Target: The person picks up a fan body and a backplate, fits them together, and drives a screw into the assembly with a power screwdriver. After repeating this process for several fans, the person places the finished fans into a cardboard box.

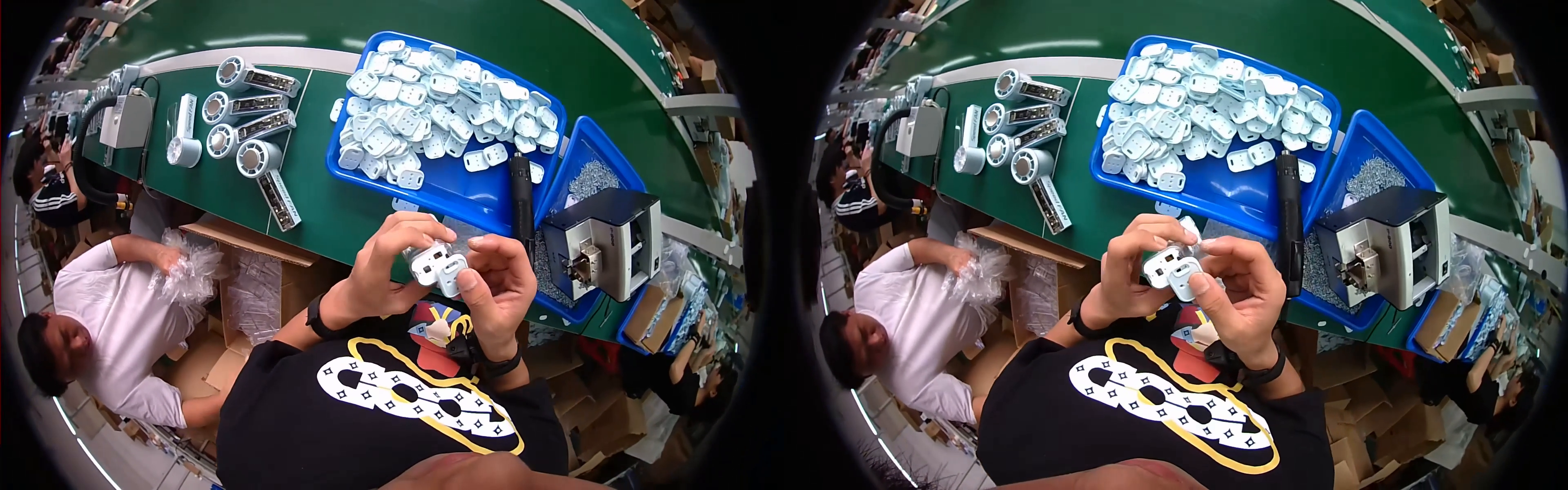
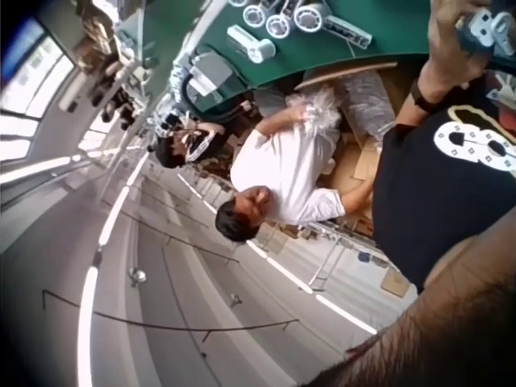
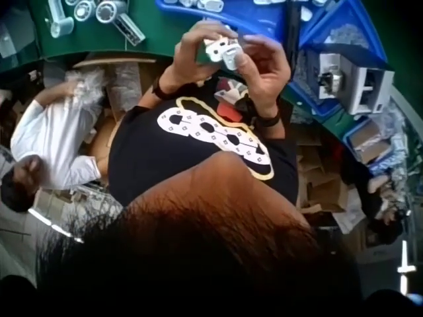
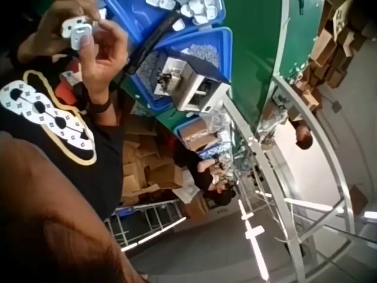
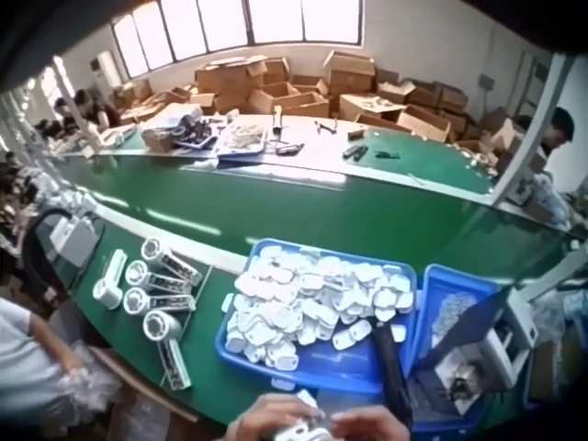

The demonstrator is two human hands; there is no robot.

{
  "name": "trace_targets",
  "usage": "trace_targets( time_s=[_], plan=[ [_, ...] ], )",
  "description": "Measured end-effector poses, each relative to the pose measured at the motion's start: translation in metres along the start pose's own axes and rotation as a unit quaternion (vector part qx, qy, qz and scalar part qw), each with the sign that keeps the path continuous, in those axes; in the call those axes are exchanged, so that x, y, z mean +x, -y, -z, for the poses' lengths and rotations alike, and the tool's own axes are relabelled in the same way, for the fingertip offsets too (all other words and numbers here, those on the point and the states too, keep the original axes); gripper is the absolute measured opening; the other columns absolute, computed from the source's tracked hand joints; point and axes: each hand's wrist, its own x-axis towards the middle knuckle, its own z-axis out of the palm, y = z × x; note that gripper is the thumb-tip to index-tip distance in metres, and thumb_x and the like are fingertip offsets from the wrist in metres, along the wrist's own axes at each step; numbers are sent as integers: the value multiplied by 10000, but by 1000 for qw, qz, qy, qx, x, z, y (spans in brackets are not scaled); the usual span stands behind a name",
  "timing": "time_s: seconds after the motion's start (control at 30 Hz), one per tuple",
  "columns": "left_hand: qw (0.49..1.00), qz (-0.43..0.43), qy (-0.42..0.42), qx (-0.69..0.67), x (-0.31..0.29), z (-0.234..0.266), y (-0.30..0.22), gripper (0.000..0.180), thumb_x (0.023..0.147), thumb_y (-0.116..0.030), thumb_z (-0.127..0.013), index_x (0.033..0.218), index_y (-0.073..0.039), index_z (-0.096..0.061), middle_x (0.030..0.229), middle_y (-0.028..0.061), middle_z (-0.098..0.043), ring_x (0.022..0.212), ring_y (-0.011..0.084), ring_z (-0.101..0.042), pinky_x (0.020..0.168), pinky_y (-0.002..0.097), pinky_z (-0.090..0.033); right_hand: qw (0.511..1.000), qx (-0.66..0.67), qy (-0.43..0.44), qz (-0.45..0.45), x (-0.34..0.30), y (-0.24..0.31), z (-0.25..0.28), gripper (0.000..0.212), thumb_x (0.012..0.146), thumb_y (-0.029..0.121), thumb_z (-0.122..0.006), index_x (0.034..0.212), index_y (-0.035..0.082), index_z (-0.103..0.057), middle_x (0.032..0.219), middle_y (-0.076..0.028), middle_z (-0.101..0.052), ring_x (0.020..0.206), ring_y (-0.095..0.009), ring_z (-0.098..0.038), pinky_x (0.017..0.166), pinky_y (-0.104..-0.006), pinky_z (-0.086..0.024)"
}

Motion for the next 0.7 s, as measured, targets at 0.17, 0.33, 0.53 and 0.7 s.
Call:
trace_targets(
  time_s=[0.17, 0.33, 0.53, 0.7],
  plan=[
    [989, -32, -10, 145, 1, -15, 1, 516, 703, -83, -813, 1146, -34, -552, 979, 112, -636, 896, 314, -614, 782, 393, -499, 998, -48, -17, 48, -19, -4, 12, 315, 908, 58, -700, 1167, -15, -537, 869, -80, -675, 748, -78, -638, 641, -186, -466],
    [972, -37, 24, 230, 5, -28, 12, 510, 659, -107, -828, 1095, -38, -571, 986, 120, -622, 870, 312, -602, 735, 377, -478, 987, -146, -36, 62, -23, -14, 17, 283, 878, 9, -705, 1118, -33, -560, 827, -108, -691, 676, -94, -657, 617, -199, -488],
    [986, -47, 38, 156, 1, -38, 25, 487, 668, -124, -793, 1094, -34, -575, 1004, 128, -612, 863, 330, -597, 716, 413, -463, 989, -143, -33, 11, -18, -15, 24, 253, 882, 22, -713, 1045, -14, -523, 731, -62, -657, 591, -62, -593, 535, -198, -420],
    [986, 10, 157, -60, 15, -24, 23, 485, 786, -407, -707, 1027, -2, -592, 900, 145, -612, 752, 337, -606, 664, 411, -484, 988, -130, -75, -20, -16, -10, 29, 270, 864, 57, -745, 1008, 16, -521, 713, -11, -600, 648, -38, -554, 567, -202, -405]
  ],
)
